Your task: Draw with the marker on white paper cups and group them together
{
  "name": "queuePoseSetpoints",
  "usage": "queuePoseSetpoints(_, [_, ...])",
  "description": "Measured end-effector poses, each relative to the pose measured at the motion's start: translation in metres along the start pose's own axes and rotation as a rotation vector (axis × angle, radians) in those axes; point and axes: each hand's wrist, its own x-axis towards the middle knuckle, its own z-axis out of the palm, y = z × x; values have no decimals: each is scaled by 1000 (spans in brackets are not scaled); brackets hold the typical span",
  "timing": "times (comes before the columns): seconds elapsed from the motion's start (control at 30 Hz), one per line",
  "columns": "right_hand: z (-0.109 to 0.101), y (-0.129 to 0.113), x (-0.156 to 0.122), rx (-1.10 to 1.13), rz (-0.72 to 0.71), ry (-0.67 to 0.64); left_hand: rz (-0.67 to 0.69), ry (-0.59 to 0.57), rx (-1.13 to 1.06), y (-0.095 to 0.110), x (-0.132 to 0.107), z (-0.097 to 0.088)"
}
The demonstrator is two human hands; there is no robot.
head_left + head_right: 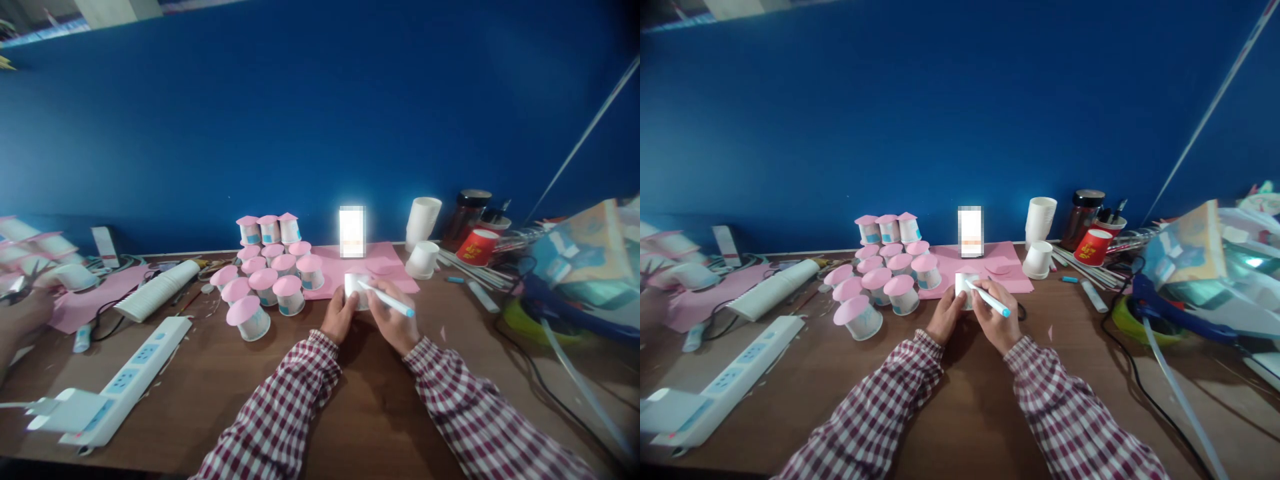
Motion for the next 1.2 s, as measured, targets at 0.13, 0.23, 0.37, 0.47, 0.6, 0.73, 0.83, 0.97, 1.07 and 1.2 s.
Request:
queuePoseSetpoints(0.13, [0, -1, 0, -3, -4, -2, 10, 4, 12, -1, 0, 0])
queuePoseSetpoints(0.23, [0, -2, 0, 0, 1, -3, 15, 1, 18, -1, 0, 0])
queuePoseSetpoints(0.37, [0, -3, 1, -8, -7, -2, 11, 0, -3, -1, 0, 0])
queuePoseSetpoints(0.47, [-1, -3, 0, -6, -11, -2, 5, -2, -10, -1, 0, 0])
queuePoseSetpoints(0.6, [-1, -4, 0, -9, 0, -12, 5, -1, -3, 0, 0, -1])
queuePoseSetpoints(0.73, [-1, -4, 0, -10, 9, -13, 6, 4, 15, 1, 0, -1])
queuePoseSetpoints(0.83, [-1, -4, 0, -8, 4, -10, 7, 3, 14, 1, 0, -1])
queuePoseSetpoints(0.97, [-1, -3, 0, -15, 11, -15, 15, 3, 3, 0, 1, -1])
queuePoseSetpoints(1.07, [-1, -3, 1, -18, 9, -21, 18, -1, 9, -2, 1, -1])
queuePoseSetpoints(1.2, [-2, -3, 2, -19, -10, 3, 22, -3, -3, -2, 1, -1])
